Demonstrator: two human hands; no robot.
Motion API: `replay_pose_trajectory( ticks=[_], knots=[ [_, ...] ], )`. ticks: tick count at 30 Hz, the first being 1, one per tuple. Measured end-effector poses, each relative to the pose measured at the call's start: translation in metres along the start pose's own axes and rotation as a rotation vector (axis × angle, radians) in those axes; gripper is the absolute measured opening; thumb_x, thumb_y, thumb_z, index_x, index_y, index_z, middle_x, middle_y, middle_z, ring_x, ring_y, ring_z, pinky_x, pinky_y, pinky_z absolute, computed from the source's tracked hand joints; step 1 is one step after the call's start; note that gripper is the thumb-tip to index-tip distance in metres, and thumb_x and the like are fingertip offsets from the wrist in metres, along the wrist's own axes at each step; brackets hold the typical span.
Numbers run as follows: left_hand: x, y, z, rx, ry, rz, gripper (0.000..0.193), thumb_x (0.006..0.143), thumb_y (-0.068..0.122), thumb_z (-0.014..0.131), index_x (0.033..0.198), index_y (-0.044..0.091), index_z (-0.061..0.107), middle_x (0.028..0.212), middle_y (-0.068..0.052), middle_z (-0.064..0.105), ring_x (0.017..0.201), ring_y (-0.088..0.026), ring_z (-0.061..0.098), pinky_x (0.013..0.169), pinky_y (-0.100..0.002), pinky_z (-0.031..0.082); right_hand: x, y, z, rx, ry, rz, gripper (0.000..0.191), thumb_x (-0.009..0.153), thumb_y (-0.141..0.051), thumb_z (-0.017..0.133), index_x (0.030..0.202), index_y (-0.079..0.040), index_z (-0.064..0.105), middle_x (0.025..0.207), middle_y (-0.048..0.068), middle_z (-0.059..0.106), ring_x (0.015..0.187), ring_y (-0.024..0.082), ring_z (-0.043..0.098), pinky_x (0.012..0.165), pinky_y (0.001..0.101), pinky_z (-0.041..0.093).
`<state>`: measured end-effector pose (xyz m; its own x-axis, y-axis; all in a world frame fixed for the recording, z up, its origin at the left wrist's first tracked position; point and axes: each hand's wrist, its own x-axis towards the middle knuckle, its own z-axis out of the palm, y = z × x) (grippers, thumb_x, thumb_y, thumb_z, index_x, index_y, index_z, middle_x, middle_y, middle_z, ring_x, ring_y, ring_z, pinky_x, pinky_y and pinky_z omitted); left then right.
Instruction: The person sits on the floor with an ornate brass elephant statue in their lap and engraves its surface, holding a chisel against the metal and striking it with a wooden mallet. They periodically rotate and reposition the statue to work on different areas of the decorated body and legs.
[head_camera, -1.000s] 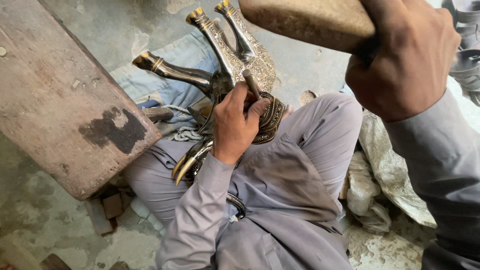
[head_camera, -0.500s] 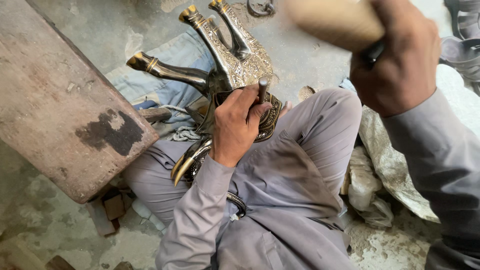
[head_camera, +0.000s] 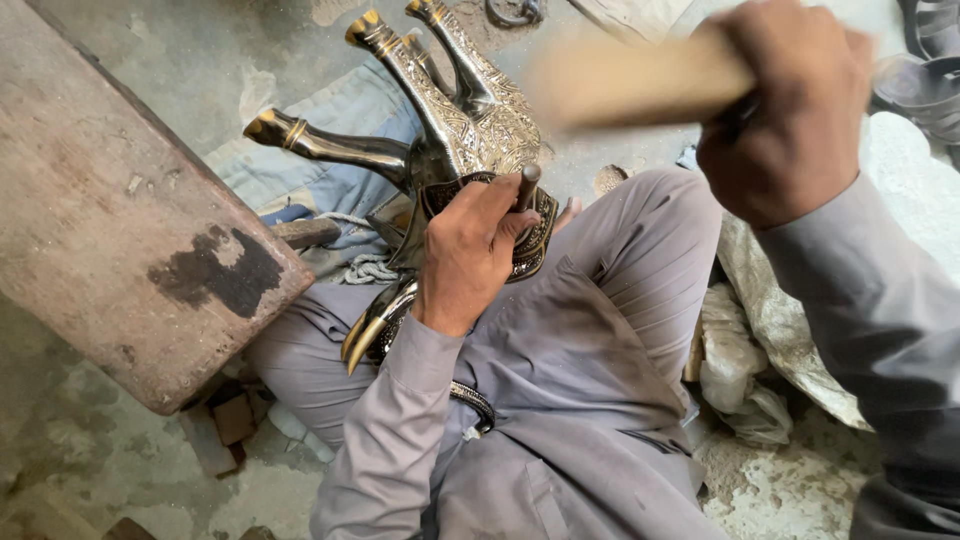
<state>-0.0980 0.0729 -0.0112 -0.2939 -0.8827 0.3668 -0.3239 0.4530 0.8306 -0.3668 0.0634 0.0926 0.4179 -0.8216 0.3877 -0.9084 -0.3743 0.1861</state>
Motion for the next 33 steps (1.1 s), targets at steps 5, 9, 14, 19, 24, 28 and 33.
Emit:
replay_pose_trajectory(
  ticks=[5,9,14,19,24,28,33],
  knots=[
    [0.001,0.000,-0.001,-0.007,-0.038,-0.038,0.032,0.093,0.003,0.076,0.122,0.003,0.064,0.093,-0.015,0.065,0.082,-0.034,0.068,0.070,-0.043,0.052,-0.013,0.004,0.011,0.278,-0.024,0.204,0.040,0.078,0.007,0.061,0.115,-0.005,0.063,0.109,0.014,0.059,0.106,0.034,0.056,0.095,0.0427,0.041],
    [0.002,-0.001,-0.001,-0.030,-0.046,-0.012,0.033,0.092,0.001,0.074,0.123,0.003,0.064,0.098,-0.015,0.067,0.086,-0.031,0.071,0.073,-0.040,0.055,-0.016,0.007,0.013,0.176,0.029,0.112,0.037,0.081,0.006,0.065,0.116,-0.006,0.064,0.107,0.013,0.061,0.106,0.034,0.057,0.092,0.0431,0.043],
    [0.001,-0.002,-0.002,-0.037,-0.080,0.003,0.038,0.089,-0.004,0.072,0.125,0.006,0.064,0.100,-0.013,0.068,0.089,-0.029,0.073,0.075,-0.039,0.056,-0.012,0.001,0.006,0.015,0.073,0.047,0.025,0.090,0.001,0.077,0.112,-0.009,0.068,0.103,0.010,0.065,0.105,0.030,0.058,0.095,0.0429,0.044],
    [0.001,-0.001,-0.004,-0.027,-0.114,0.010,0.044,0.087,-0.006,0.072,0.128,0.009,0.065,0.100,-0.011,0.068,0.087,-0.028,0.072,0.074,-0.039,0.056,-0.011,-0.006,0.004,-0.007,0.061,0.068,0.027,0.088,0.001,0.081,0.110,-0.010,0.071,0.102,0.009,0.067,0.104,0.027,0.059,0.094,0.0413,0.044],
    [-0.001,-0.002,-0.006,-0.020,-0.123,0.018,0.040,0.089,-0.005,0.073,0.126,0.009,0.064,0.102,-0.011,0.068,0.089,-0.028,0.073,0.075,-0.039,0.055,-0.013,-0.008,0.003,0.105,0.089,0.124,0.033,0.083,0.004,0.073,0.113,-0.009,0.073,0.103,0.011,0.066,0.102,0.027,0.056,0.089,0.0380,0.042],
    [-0.004,-0.004,-0.005,-0.044,-0.141,0.009,0.041,0.088,-0.006,0.070,0.126,0.008,0.063,0.101,-0.010,0.068,0.089,-0.026,0.074,0.074,-0.038,0.056,-0.010,-0.015,-0.006,0.584,0.117,0.385,0.032,0.089,-0.006,0.072,0.121,-0.011,0.066,0.108,0.005,0.068,0.108,0.021,0.060,0.094,0.0331,0.045],
    [-0.004,-0.006,-0.005,0.029,-0.138,0.067,0.037,0.088,-0.002,0.074,0.121,0.009,0.064,0.102,-0.009,0.068,0.091,-0.031,0.071,0.075,-0.040,0.055,-0.009,-0.020,-0.014,-0.106,0.144,0.021,0.027,0.082,0.001,0.085,0.104,-0.011,0.074,0.097,0.006,0.068,0.099,0.026,0.060,0.092,0.0457,0.043]
  ],
)
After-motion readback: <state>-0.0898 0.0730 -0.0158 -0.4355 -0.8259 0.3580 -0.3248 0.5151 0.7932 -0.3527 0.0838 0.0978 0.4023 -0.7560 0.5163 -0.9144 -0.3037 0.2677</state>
